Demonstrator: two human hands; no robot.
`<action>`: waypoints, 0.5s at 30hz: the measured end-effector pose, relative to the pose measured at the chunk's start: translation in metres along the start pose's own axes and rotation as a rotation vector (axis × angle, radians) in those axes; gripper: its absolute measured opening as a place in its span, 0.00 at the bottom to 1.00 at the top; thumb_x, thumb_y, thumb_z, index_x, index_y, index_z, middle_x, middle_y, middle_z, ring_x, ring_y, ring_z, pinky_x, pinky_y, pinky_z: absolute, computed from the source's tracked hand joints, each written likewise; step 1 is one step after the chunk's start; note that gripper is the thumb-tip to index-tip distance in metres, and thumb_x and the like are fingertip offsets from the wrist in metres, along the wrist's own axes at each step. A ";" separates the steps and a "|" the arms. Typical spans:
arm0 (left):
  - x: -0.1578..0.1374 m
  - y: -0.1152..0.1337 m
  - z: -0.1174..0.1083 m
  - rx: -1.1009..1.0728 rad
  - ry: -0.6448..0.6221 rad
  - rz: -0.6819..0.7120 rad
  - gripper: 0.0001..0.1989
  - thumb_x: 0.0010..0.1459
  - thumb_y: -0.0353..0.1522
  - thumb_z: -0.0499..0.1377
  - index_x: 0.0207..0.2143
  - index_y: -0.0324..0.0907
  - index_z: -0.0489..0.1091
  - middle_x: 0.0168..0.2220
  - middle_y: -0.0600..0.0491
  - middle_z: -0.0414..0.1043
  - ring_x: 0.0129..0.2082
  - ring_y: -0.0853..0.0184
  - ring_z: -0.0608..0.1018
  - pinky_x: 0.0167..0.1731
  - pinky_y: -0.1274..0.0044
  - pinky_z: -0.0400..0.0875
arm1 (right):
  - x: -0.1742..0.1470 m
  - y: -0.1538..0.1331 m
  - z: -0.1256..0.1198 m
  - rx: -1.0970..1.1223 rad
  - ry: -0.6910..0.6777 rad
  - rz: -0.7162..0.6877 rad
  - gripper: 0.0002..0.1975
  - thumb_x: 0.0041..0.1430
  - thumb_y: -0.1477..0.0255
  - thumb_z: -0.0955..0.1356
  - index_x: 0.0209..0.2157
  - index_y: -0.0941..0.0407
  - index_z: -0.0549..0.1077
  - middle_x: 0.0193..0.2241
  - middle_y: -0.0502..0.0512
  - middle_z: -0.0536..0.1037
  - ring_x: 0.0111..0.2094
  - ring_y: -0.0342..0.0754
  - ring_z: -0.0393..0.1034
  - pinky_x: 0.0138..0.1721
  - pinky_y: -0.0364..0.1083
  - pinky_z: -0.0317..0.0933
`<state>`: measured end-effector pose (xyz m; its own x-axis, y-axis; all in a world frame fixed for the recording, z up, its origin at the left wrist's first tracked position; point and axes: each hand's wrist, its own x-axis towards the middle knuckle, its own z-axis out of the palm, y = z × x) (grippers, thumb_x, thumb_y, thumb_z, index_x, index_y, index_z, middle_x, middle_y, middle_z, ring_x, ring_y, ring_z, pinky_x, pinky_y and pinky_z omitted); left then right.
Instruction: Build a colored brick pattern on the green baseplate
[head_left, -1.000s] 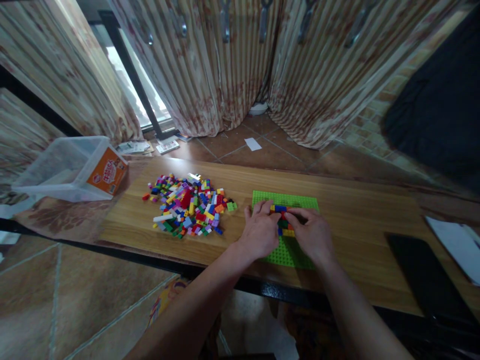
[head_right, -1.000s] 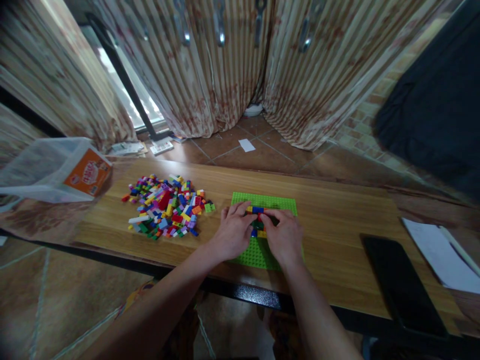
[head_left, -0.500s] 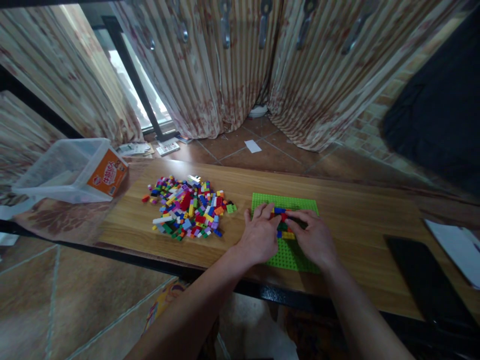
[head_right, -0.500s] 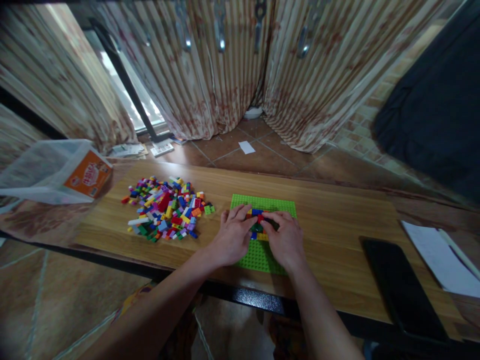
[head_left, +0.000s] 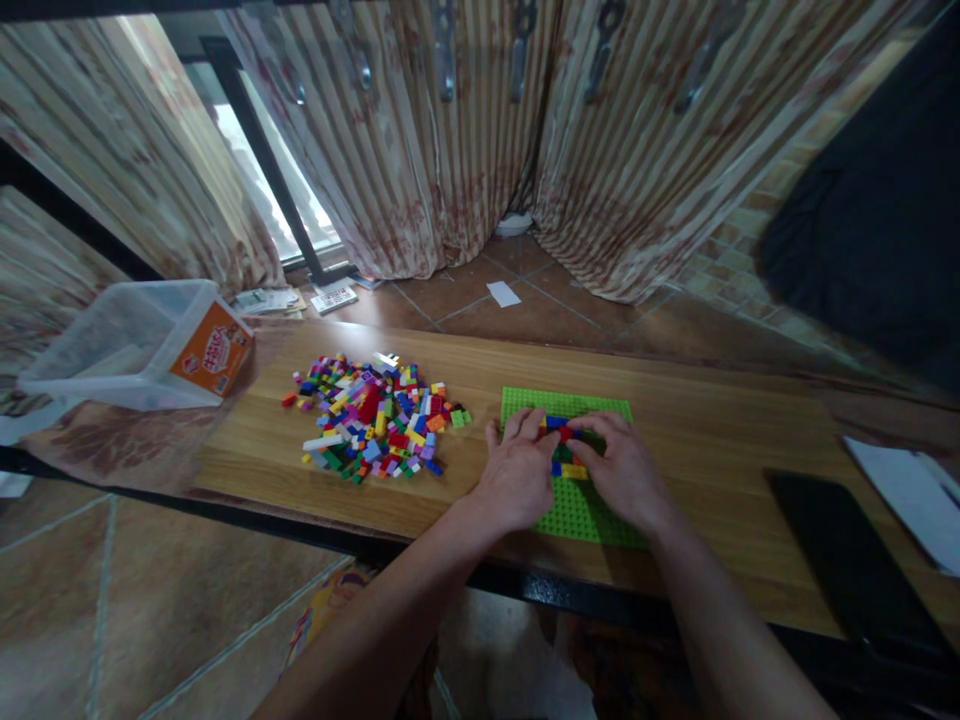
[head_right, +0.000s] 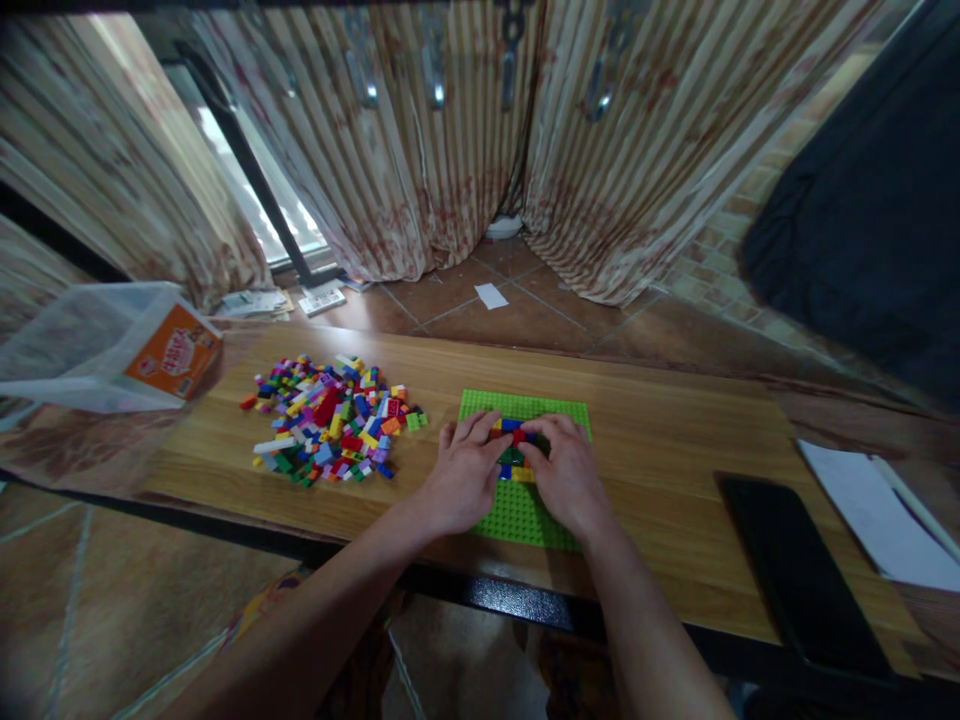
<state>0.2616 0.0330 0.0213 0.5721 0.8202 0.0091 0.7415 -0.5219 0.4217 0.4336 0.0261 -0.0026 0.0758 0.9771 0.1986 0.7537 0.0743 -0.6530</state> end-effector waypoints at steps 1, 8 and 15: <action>0.000 0.000 0.000 0.002 0.003 0.001 0.25 0.56 0.27 0.51 0.56 0.43 0.63 0.66 0.45 0.51 0.65 0.53 0.54 0.58 0.50 0.54 | 0.000 0.000 0.000 -0.005 -0.005 -0.004 0.11 0.56 0.66 0.65 0.38 0.53 0.75 0.41 0.58 0.74 0.46 0.55 0.66 0.50 0.58 0.59; 0.001 0.001 0.000 0.008 -0.009 0.006 0.22 0.55 0.28 0.51 0.53 0.41 0.66 0.66 0.44 0.51 0.65 0.52 0.54 0.58 0.49 0.54 | 0.001 -0.002 -0.003 0.019 0.013 -0.004 0.13 0.56 0.63 0.65 0.38 0.54 0.77 0.40 0.58 0.75 0.43 0.54 0.68 0.49 0.56 0.61; 0.000 0.002 -0.001 0.016 -0.006 0.006 0.23 0.55 0.28 0.51 0.54 0.42 0.64 0.66 0.44 0.51 0.65 0.52 0.54 0.59 0.49 0.53 | 0.004 -0.007 0.006 0.016 0.151 0.170 0.16 0.53 0.58 0.66 0.34 0.57 0.75 0.35 0.60 0.77 0.37 0.53 0.70 0.41 0.52 0.62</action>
<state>0.2631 0.0324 0.0231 0.5783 0.8158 0.0063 0.7437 -0.5304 0.4069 0.4251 0.0310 -0.0019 0.2988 0.9351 0.1906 0.7111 -0.0850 -0.6980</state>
